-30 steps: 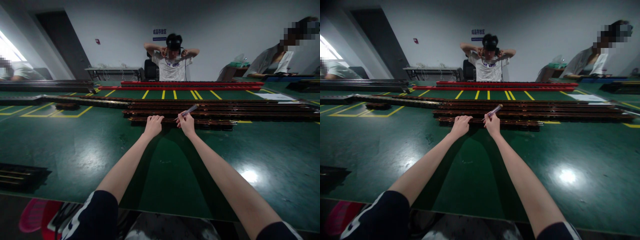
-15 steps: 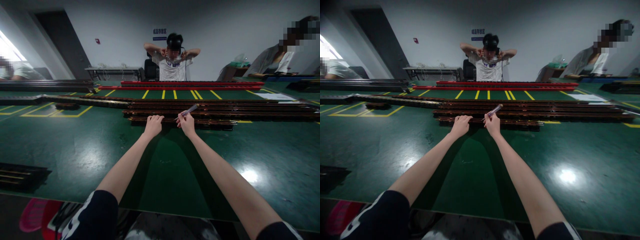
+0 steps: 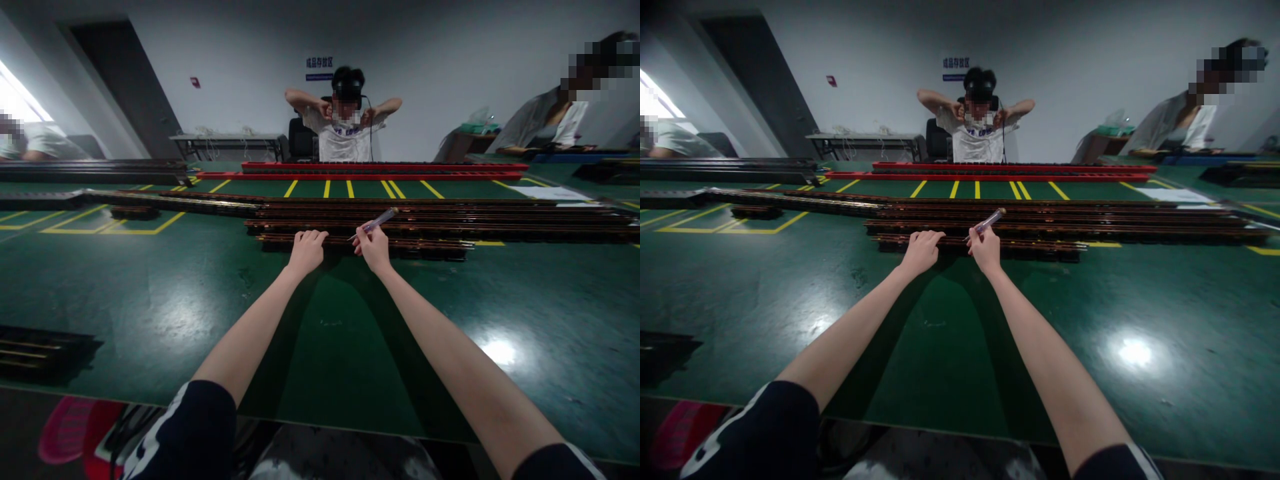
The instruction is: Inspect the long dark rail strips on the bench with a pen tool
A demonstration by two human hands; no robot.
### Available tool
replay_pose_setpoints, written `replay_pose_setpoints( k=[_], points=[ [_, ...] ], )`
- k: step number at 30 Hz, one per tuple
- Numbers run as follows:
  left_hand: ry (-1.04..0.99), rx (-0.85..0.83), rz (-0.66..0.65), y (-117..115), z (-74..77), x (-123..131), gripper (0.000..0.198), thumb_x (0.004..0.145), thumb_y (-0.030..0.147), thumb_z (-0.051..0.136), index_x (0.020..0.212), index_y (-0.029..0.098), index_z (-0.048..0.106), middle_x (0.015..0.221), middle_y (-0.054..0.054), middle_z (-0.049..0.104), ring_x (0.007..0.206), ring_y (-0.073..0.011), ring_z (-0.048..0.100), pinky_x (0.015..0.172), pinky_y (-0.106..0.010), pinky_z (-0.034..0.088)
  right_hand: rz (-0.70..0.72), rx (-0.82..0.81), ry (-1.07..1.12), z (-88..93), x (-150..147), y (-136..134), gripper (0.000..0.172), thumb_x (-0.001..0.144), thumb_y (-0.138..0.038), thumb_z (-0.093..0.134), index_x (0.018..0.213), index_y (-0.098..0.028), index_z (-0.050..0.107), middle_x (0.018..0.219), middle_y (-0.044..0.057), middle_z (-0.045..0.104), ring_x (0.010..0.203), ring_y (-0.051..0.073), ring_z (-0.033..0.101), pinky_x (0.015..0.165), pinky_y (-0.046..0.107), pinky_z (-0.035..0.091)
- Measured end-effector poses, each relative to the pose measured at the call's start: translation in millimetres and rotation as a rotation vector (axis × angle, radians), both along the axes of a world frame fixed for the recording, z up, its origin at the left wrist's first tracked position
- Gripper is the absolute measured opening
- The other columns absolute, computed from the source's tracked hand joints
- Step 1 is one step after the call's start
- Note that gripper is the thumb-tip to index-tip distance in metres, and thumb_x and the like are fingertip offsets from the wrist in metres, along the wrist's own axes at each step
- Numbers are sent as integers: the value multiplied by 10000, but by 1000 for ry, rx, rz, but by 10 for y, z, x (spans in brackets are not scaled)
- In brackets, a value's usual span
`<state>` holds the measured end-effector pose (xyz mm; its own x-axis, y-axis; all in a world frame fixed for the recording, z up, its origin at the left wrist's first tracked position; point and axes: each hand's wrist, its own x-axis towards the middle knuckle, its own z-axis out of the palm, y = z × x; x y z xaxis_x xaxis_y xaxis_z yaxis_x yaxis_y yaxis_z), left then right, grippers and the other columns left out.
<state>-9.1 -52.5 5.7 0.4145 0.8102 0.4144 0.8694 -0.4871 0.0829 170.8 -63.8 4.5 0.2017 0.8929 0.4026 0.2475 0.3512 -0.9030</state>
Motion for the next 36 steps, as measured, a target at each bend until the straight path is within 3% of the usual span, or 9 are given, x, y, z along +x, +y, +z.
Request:
replay_pose_setpoints(
  k=[36],
  points=[
    [3,16,1,4,-20,1,470,852,80,356,1274,169,543,1252,-104,617,1178,-248,527,1043,-447,332,-9,-11,3,3,1,3,255,857,-431,563,835,-187,492,574,-35,580,400,90,543,383,189,444]
  ],
)
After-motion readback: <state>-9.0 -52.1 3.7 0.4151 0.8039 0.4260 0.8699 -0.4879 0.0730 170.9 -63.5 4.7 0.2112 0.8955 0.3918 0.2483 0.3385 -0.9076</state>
